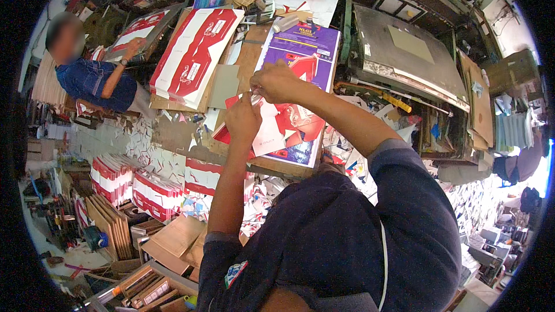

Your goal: The person assembles red and white cardboard boxes by hand in a cluttered workshop. They fold the flaps, tuck in the tabs, and secure the structure, then place the finished boxes onto a stack.

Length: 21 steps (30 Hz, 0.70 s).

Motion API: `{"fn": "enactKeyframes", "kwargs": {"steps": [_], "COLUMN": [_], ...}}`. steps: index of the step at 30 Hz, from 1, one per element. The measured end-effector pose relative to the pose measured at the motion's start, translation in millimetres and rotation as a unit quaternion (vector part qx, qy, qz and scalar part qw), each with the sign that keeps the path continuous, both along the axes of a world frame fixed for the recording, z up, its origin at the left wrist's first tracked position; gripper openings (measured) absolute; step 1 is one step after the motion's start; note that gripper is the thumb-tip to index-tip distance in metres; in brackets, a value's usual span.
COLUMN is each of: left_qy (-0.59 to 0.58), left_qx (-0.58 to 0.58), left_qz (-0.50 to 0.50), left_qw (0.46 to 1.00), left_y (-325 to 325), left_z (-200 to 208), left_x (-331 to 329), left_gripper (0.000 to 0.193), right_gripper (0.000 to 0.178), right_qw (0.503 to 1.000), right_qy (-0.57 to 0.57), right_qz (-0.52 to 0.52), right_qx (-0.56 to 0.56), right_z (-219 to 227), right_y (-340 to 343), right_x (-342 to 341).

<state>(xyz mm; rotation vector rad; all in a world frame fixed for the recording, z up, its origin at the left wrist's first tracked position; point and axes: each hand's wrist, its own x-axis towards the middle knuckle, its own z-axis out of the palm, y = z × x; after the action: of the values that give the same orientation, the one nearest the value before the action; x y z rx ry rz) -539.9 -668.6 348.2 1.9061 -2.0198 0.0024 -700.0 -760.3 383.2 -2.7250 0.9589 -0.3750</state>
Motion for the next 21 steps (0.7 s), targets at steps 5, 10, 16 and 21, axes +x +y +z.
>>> {"fn": "enactKeyframes", "kwargs": {"steps": [5, 10, 16, 21], "left_qy": [-0.004, 0.02, 0.023, 0.009], "left_qx": [0.019, 0.024, 0.011, 0.0], "left_qz": [0.008, 0.033, 0.008, 0.0], "left_qw": [1.0, 0.999, 1.0, 1.0], "left_y": [-2, -4, -2, -4], "left_z": [2, 14, -1, 0], "left_x": [1, -4, 5, 2], "left_gripper": [0.035, 0.049, 0.053, 0.049], "right_gripper": [0.01, 0.013, 0.03, 0.039], "right_qw": [0.999, 0.974, 0.764, 0.945], "right_qy": [-0.032, -0.222, -0.532, -0.071], "right_qz": [0.0, -0.036, -0.228, -0.318], "right_qx": [0.02, 0.017, 0.286, -0.004], "right_z": [-10, -7, 55, 54], "right_y": [-2, -9, -34, -29], "right_x": [3, -10, -70, -144]}}
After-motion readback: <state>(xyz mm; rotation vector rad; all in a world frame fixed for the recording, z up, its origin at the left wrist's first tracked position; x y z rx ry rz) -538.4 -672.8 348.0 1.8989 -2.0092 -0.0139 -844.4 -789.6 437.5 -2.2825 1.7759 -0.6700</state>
